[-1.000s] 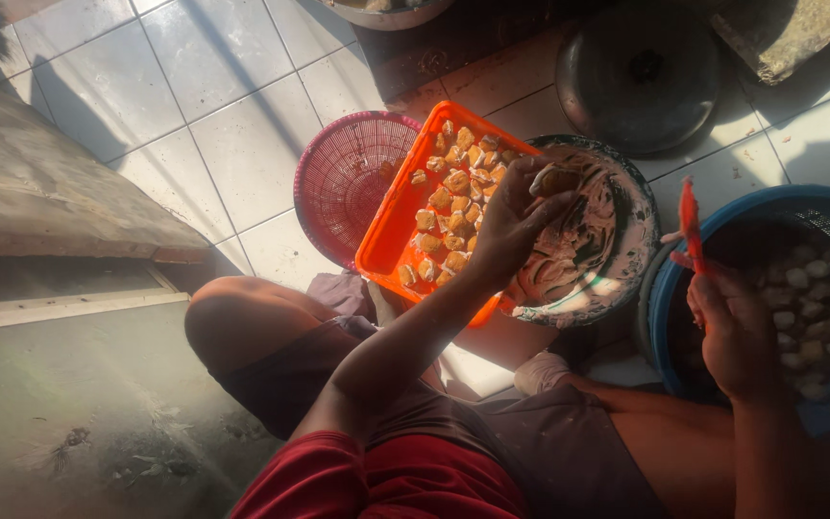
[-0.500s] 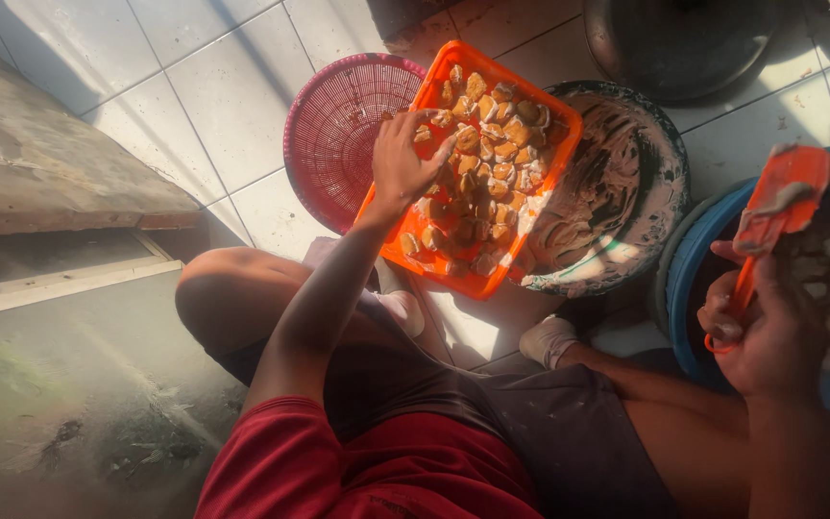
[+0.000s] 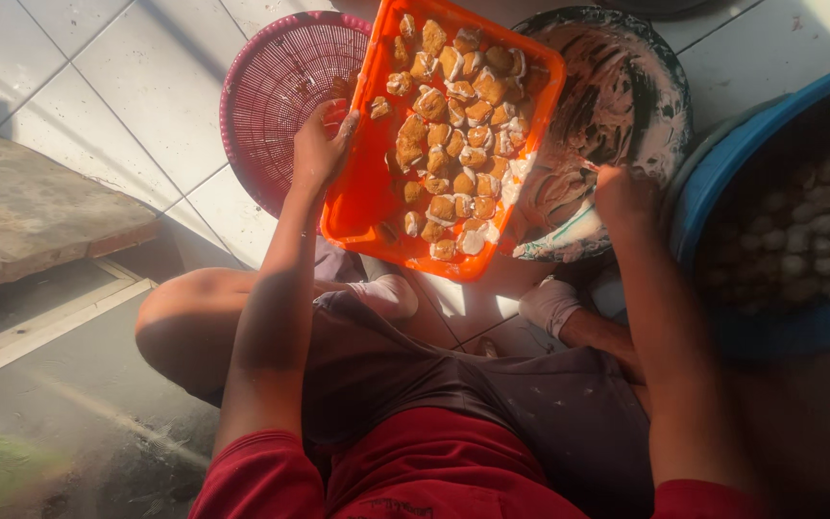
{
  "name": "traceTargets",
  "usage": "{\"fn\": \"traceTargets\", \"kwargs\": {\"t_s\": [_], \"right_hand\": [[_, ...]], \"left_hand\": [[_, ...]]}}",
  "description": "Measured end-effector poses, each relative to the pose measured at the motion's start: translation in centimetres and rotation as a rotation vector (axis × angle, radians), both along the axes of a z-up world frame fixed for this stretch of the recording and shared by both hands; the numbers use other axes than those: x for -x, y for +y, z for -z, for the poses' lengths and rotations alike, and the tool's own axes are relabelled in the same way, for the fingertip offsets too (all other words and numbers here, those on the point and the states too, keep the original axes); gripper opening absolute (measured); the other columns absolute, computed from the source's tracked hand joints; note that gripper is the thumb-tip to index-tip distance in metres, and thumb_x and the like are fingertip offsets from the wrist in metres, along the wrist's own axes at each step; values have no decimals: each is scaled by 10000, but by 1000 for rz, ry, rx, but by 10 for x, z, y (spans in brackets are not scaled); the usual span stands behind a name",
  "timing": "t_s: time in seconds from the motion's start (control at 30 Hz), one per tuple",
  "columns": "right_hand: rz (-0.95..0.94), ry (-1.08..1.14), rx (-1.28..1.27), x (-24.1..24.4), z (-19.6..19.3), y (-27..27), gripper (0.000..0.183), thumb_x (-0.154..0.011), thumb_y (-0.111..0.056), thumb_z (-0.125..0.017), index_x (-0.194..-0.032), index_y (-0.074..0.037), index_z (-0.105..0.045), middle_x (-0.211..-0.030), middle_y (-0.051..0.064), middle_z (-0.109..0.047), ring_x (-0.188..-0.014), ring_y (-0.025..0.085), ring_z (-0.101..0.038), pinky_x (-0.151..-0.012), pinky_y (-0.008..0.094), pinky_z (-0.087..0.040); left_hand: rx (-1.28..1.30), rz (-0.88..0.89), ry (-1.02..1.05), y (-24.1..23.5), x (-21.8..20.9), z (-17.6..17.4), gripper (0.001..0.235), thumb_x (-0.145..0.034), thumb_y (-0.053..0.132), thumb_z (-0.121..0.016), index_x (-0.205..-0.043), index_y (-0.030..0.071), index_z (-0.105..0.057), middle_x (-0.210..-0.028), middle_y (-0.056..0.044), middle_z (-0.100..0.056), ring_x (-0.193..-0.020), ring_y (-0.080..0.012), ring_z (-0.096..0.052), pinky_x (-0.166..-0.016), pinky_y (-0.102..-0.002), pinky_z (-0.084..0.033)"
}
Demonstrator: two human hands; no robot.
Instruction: The person scoops a white paste from a large bowl using a red spatula and applies it to small brown food items held in the left hand. The coated items are placed into an orange tray. Later, the person scrapes remaining paste from the bowl into a pink basket.
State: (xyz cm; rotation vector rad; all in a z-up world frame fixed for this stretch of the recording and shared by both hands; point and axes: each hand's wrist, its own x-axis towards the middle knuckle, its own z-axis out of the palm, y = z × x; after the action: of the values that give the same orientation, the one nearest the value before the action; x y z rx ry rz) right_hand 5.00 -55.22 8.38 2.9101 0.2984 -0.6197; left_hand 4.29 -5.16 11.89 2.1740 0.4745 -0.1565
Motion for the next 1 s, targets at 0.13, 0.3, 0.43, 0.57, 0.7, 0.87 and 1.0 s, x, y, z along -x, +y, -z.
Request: {"fn": "traceTargets", "kwargs": {"t_s": [0.13, 0.3, 0.43, 0.57, 0.7, 0.87, 1.0], "right_hand": [[-94, -69, -36, 37, 57, 23, 191, -973, -203, -615, -1063, -91, -742, -1120, 152, -679, -989, 355, -698, -779, 473, -557], [-281, 324, 267, 52, 57, 35, 288, -902, -255, -672, -1167, -146, -699, -1234, 75, -646, -1105, 295, -687, -833, 488, -581], [-202, 442, -8, 45, 13, 34, 257, -928, -243, -660, -1179, -250, -714, -1227, 43, -658, -1149, 316, -669, -943, 463, -548], [-339, 603, -43, 40, -17, 27, 357, -879, -353, -718, -1212, -224, -694, -1195, 46, -674, -1160, 280, -668, -952, 424, -547], [-44, 619, -395, 50, -20, 3, 326, -983, -296, -625, -1280, -214, -731, -1157, 110, -719, -1067, 328, -677, -893, 432, -530], [190, 680, -493, 48, -6, -19, 356, -961, -350, -671, -1237, -143, -757, -817, 76, -713, -760, 191, -668, -736, 354, -521], [214, 686, -605, 47, -41, -47, 305, -1012, -291, -620, -1154, -62, -765, -668, 39, -614, -632, 145, -560, -611, 324, -474]], "left_hand": [[42, 49, 86, -4, 3, -10, 450, -1058, 438, -543, -1284, 68, -663, -1055, -191, -751, -1004, -328, -739, -869, -399, -550], [78, 12, 140, -15, 2, -26, 431, -1056, 419, -512, -1263, 76, -669, -930, -170, -761, -842, -282, -761, -770, -390, -562], [99, -12, 63, -18, 1, -27, 405, -1055, 396, -545, -1230, 55, -674, -923, -158, -761, -816, -265, -763, -742, -390, -569], [46, -15, 36, -18, 3, -21, 387, -1065, 374, -548, -1215, 42, -676, -885, -193, -744, -794, -287, -750, -747, -405, -556], [55, -26, 22, -20, 2, -17, 394, -1054, 385, -557, -1192, 41, -689, -911, -201, -750, -800, -299, -750, -749, -405, -562], [88, -40, 47, -10, 2, -5, 405, -1048, 416, -575, -1203, 63, -700, -995, -183, -757, -900, -274, -740, -814, -394, -558], [300, -102, 80, 0, -4, 23, 427, -990, 447, -616, -1196, 88, -718, -1046, -89, -786, -956, -178, -736, -865, -331, -550]]}}
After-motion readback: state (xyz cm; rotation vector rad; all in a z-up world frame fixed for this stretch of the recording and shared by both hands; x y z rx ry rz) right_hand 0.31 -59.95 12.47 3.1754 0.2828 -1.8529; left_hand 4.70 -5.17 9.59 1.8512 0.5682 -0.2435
